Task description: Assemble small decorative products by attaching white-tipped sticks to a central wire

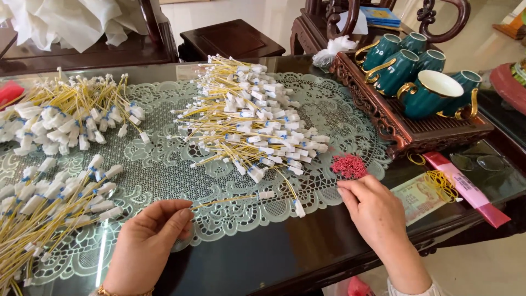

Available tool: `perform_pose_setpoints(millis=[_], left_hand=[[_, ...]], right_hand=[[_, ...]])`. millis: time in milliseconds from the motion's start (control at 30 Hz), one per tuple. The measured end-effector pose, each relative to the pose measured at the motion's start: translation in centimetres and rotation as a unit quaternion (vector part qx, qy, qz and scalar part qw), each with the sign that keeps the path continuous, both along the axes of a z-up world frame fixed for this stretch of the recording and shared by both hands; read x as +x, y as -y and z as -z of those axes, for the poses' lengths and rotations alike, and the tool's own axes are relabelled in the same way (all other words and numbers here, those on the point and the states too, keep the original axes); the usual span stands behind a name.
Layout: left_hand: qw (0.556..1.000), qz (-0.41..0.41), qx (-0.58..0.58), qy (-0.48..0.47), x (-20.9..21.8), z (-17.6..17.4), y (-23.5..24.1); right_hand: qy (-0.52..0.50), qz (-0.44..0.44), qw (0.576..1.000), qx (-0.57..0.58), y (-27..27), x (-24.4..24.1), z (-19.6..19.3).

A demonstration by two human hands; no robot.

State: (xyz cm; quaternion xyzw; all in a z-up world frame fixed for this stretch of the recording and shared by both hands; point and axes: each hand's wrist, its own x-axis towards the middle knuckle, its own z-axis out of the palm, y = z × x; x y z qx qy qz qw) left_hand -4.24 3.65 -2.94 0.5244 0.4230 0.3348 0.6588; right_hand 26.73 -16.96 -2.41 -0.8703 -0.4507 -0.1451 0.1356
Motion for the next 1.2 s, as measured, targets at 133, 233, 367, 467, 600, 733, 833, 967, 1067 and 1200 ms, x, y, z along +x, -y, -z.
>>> perform_pose_setpoints(millis=[133,233,367,467,600,733,833,967,1067,1200], left_hand=[[0.999,0.006,0.033,-0.025,0.3,-0.6,0.2],[0.996,0.007,0.068,-0.063,0.5,-0.8,0.2],[0.986,0.029,0.113,-0.120,0.3,-1.2,0.2],[0.992,0.020,0.094,-0.084,0.3,-0.9,0.1],[0.999,0.034,0.040,0.009,0.4,-0.2,-0.2],[0.999,0.033,-0.019,0.035,0.1,-1.2,-0.2],[0.996,0.026,-0.052,0.072,0.2,-1.0,-0.5],[0.993,0.010,-0.059,0.106,0.0,0.1,-0.8],[0.992,0.015,-0.054,0.111,0.0,0.2,-1.1],[0.991,0.017,-0.054,0.121,0.1,0.5,-1.3]], right_hand=[[-0.054,0.010,0.998,0.004,-0.5,0.0,-1.0],[-0.090,0.055,0.993,-0.061,-1.0,0.6,-1.4],[-0.083,0.101,0.977,-0.166,-1.7,0.7,-1.6],[-0.124,0.096,0.981,-0.112,-1.8,0.4,-1.3],[-0.335,-0.003,0.937,0.100,-1.8,-2.2,-2.2],[-0.464,-0.211,0.842,0.179,-4.3,-4.7,-2.5],[-0.575,-0.160,0.789,0.150,-7.2,-7.8,-4.1],[-0.636,-0.220,0.735,0.076,-9.2,-10.2,-5.7],[-0.625,-0.287,0.723,0.068,-10.6,-11.8,-6.6],[-0.508,-0.311,0.802,0.050,-12.7,-12.4,-5.8]])
